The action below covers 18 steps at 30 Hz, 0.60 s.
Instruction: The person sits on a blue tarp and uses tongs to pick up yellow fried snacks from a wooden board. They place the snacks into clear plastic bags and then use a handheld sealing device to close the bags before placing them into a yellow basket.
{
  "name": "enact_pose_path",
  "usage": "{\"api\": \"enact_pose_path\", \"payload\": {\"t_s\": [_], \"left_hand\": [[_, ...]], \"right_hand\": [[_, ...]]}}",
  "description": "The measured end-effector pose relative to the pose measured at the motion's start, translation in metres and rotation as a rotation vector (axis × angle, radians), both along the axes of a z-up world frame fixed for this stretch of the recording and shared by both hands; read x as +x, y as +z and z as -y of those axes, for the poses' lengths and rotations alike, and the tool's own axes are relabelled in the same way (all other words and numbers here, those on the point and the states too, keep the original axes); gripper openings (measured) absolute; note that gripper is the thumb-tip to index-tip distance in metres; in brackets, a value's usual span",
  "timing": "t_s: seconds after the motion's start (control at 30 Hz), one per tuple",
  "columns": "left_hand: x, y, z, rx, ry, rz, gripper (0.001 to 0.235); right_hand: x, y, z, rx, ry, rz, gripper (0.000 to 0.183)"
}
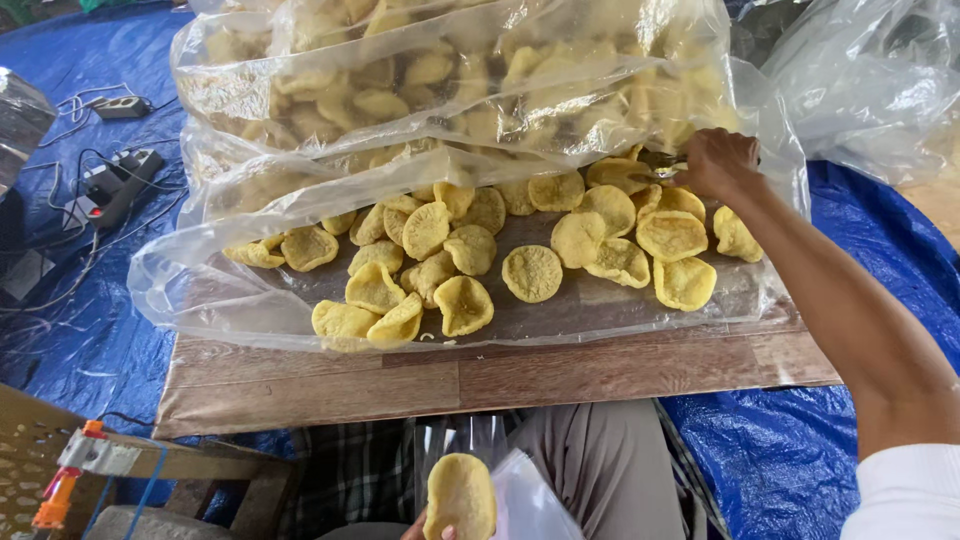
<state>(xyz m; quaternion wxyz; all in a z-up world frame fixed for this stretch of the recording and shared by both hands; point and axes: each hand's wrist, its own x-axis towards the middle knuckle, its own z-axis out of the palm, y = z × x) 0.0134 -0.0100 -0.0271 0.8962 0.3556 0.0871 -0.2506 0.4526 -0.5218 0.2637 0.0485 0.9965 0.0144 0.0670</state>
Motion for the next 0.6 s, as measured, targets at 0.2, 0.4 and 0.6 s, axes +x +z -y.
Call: {"api": "enact_pose_path", "payload": {"t_s": [0.2,0.4,0.6], "left_hand": [[-0.01,0.14,0.0,0.118,-0.016,0.015,0.083],[0.036,0.226,0.016,0.232,-0.046,0.17,0.074],[0.068,0.234,0.028,0.228,-0.114,0.23,0.068]], "right_hand": [[-0.021,0.005,-0.037,0.032,0.091,0.053,0.026],[-0.126,0.048,-0.089,-0.306,0.49,0.512,0.022],[-0.203,0.105,-0.158,-0.007,0.581,0.104,0.039]]}}
